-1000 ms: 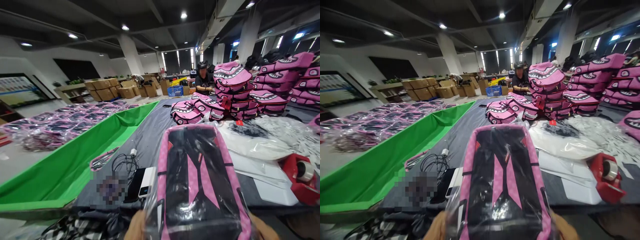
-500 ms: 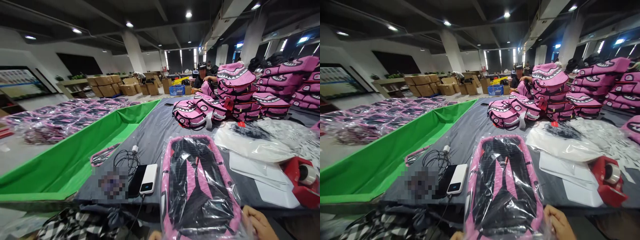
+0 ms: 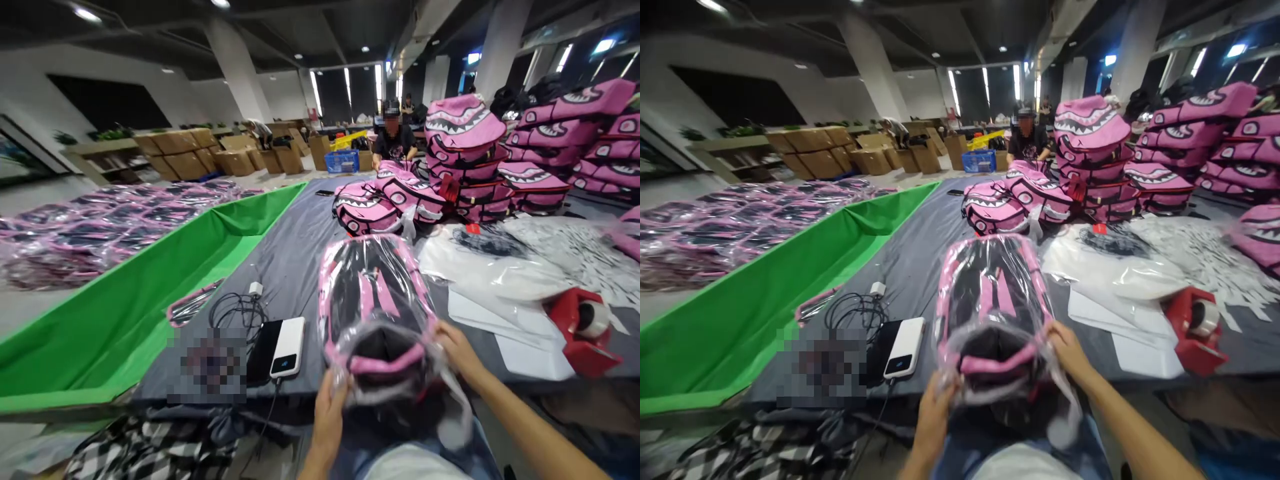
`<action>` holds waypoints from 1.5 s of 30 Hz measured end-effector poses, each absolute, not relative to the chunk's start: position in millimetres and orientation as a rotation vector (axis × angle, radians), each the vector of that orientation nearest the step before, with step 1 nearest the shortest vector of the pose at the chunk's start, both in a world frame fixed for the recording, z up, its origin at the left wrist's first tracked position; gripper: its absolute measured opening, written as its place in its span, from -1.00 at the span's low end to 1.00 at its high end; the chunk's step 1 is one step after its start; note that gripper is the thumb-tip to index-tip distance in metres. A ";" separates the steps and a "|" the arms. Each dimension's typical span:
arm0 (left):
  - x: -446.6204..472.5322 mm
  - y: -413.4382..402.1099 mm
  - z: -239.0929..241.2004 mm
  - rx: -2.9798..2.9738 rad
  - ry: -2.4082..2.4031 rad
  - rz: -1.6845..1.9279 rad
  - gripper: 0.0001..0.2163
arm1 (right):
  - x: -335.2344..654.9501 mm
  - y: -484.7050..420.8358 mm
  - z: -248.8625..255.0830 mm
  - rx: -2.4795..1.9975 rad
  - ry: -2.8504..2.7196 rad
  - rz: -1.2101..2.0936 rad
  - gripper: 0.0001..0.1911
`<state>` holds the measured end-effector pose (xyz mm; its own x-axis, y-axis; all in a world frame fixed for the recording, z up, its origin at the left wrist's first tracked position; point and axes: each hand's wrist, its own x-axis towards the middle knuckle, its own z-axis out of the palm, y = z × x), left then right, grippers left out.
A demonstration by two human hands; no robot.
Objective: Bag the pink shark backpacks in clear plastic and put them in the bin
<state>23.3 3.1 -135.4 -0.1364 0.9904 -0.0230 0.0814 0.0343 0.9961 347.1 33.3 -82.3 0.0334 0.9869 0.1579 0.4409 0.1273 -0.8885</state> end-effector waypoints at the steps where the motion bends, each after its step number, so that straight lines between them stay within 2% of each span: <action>1: 19.7 12.6 -127.2 1.226 1.428 1.320 -0.60 | 349.8 51.9 -74.4 -1.424 -1.628 0.720 -0.78; 4: -9.2 39.2 -110.5 1.286 1.697 1.624 -0.63 | 378.9 85.1 -65.6 -1.503 -1.738 0.424 -0.74; 6: -26.9 41.0 -112.0 0.952 1.844 1.849 -0.63 | 402.7 83.5 -70.8 -1.645 -1.657 0.323 -0.72; 7: -29.0 35.6 -116.4 0.752 1.812 1.849 -0.60 | 411.0 77.1 -75.6 -1.706 -1.613 0.374 -0.68; 10: 3.3 7.3 -133.3 0.561 1.471 1.362 -0.45 | 410.7 48.9 -91.2 -1.712 -1.569 0.816 -0.54; 12: 48.7 -6.2 -138.7 0.856 1.292 1.002 -0.44 | 393.3 31.7 -96.9 -1.620 -1.588 1.029 -0.55; 13: 73.2 -8.1 -138.7 1.088 1.223 0.935 -0.47 | 383.0 25.3 -97.9 -1.600 -1.622 1.048 -0.55; 16: 135.6 2.8 -132.3 1.592 1.137 0.907 -0.47 | 359.5 13.1 -96.5 -1.778 -1.780 0.825 -0.53; 20: 176.3 16.8 -124.4 1.572 1.188 0.806 -0.65 | 355.9 -5.0 -91.2 -2.148 -1.911 0.430 -0.76; 24: 185.3 7.1 -123.1 1.724 1.069 0.854 -0.72 | 358.7 -35.0 -86.6 -2.134 -1.970 0.181 -0.83; 28: 184.8 14.1 -117.8 2.338 0.889 0.779 -0.78 | 356.8 -58.8 -87.4 -1.965 -1.945 0.035 -0.76; 31: 190.0 38.0 -98.5 2.819 0.771 0.735 -0.79 | 354.6 -69.1 -92.3 -1.841 -1.918 -0.025 -0.78; 34: 206.4 62.4 -72.5 3.145 0.332 0.589 -0.69 | 349.6 -78.8 -100.7 -1.808 -1.903 -0.049 -0.80; 37: 226.1 74.8 -62.6 3.208 -0.208 0.239 -0.89 | 342.8 -94.9 -110.8 -1.774 -1.905 -0.026 -0.77; 39: 233.0 74.8 -68.7 3.176 -0.429 0.105 -0.91 | 340.7 -110.2 -116.3 -1.734 -1.906 0.019 -0.72; 42: 227.4 67.7 -83.5 3.164 -0.486 0.076 -0.85 | 347.1 -133.5 -120.8 -1.648 -1.948 0.131 -0.67; 45: 209.7 61.1 -88.2 3.155 -0.450 0.162 -0.90 | 364.1 -141.6 -123.2 -1.558 -1.982 0.168 -0.59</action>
<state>209.7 61.1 -88.2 0.9551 -0.2813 0.0934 -0.2763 -0.9590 -0.0630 364.1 -141.6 -123.2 -0.1263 0.9171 0.3782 0.8406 0.3014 -0.4501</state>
